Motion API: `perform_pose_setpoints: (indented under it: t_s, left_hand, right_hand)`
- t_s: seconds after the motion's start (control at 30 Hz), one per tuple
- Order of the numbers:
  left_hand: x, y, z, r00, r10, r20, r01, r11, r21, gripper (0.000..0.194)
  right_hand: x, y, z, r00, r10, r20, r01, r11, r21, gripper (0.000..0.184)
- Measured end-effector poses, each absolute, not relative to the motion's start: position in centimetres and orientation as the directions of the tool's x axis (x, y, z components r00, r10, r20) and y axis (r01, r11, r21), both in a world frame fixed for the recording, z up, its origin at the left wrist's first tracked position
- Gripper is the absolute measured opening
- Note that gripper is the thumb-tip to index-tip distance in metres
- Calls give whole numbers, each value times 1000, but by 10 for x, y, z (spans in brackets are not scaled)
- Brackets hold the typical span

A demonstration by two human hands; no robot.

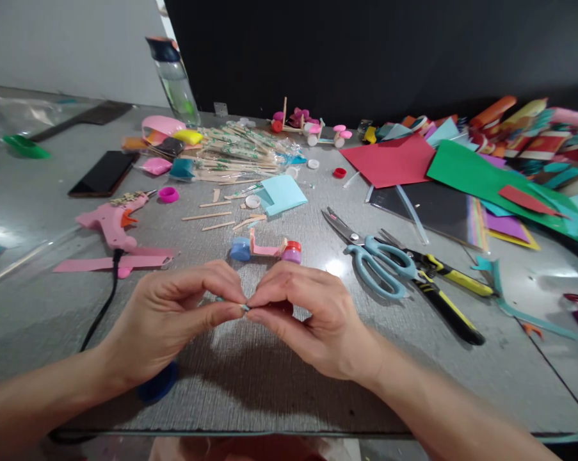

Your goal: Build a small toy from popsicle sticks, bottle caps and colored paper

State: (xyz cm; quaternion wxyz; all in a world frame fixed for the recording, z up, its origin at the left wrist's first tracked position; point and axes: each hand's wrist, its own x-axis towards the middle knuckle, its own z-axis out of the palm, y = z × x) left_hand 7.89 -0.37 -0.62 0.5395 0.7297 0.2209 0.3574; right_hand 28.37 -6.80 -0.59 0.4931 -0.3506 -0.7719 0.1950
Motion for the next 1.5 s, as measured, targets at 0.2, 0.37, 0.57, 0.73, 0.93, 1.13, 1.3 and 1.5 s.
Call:
perform_pose_setpoints:
  t_s: [0.2,0.37,0.57,0.73,0.93,1.13,1.3,1.5]
  left_hand:
    - [79,-6,-7,643,709,291,-62,-331,942,8]
    - [78,-8,-5,662,721,205,-24,-253,967,8]
    - [80,-9,-4,665,717,210,-40,-246,968,8]
    - [81,-10,-3,667,724,177,-35,-206,978,8]
    - [80,-10,-3,693,717,74,-14,-90,996,6]
    - [78,-11,-1,713,700,-23,19,13,1000,7]
    - [80,-10,0,725,687,-41,-6,65,998,8]
    - [79,-8,-2,721,692,39,-40,-14,999,8]
  right_hand:
    - [284,-67,-6,-287,706,648,364,706,-607,12]
    - [283,-67,-7,-290,685,669,317,728,-608,12]
    - [281,-69,-2,-261,710,654,329,702,-631,8]
    - [279,-70,-3,-247,729,638,335,682,-650,9]
    - [282,-67,-4,-313,657,686,335,752,-567,10]
    - [288,-66,-1,-387,589,710,359,805,-472,13]
    - [290,-67,0,-431,580,691,379,812,-444,14]
    - [285,-68,-5,-335,604,723,361,791,-494,11]
